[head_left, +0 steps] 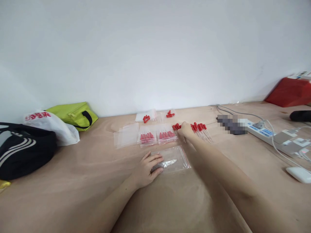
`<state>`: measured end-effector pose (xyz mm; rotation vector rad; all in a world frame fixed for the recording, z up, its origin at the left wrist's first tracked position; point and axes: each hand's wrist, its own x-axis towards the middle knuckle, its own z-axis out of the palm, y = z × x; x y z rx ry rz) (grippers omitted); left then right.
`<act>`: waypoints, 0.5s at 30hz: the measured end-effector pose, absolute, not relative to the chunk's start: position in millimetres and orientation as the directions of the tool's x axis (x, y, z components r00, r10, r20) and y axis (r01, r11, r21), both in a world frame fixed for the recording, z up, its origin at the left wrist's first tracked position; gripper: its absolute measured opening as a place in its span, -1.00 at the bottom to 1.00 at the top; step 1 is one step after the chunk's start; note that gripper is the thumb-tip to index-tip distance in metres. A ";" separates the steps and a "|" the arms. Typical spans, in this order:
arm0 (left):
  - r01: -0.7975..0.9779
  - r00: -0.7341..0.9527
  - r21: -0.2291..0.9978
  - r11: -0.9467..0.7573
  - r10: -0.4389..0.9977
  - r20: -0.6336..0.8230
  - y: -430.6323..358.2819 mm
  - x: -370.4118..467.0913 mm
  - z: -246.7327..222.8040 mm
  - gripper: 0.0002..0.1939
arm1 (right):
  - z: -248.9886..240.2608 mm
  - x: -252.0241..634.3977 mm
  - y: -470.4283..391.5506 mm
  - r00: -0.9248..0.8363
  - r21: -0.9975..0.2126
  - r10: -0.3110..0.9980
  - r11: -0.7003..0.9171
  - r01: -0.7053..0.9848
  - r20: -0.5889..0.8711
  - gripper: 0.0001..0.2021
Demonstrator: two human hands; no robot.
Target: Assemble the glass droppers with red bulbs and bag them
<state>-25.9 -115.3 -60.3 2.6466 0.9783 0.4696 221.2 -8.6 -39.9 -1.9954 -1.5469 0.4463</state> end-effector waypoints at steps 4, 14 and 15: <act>0.570 0.704 0.384 -0.727 0.673 0.229 -116.2 -25.5 -59.9 -0.71 | -27.4 226.2 -14.4 0.306 -0.600 0.950 -0.210 0.772 0.062 -0.71; 0.540 0.729 0.440 -0.717 0.660 0.181 -114.0 -26.5 -48.3 -0.68 | -53.5 261.2 -95.3 0.214 -0.967 0.966 0.089 0.238 0.142 -0.28; 0.541 0.729 0.439 -0.717 0.660 0.180 -114.0 -26.3 -48.0 -0.68 | -58.1 258.5 -101.9 0.245 -0.980 0.960 0.096 0.174 0.138 -0.28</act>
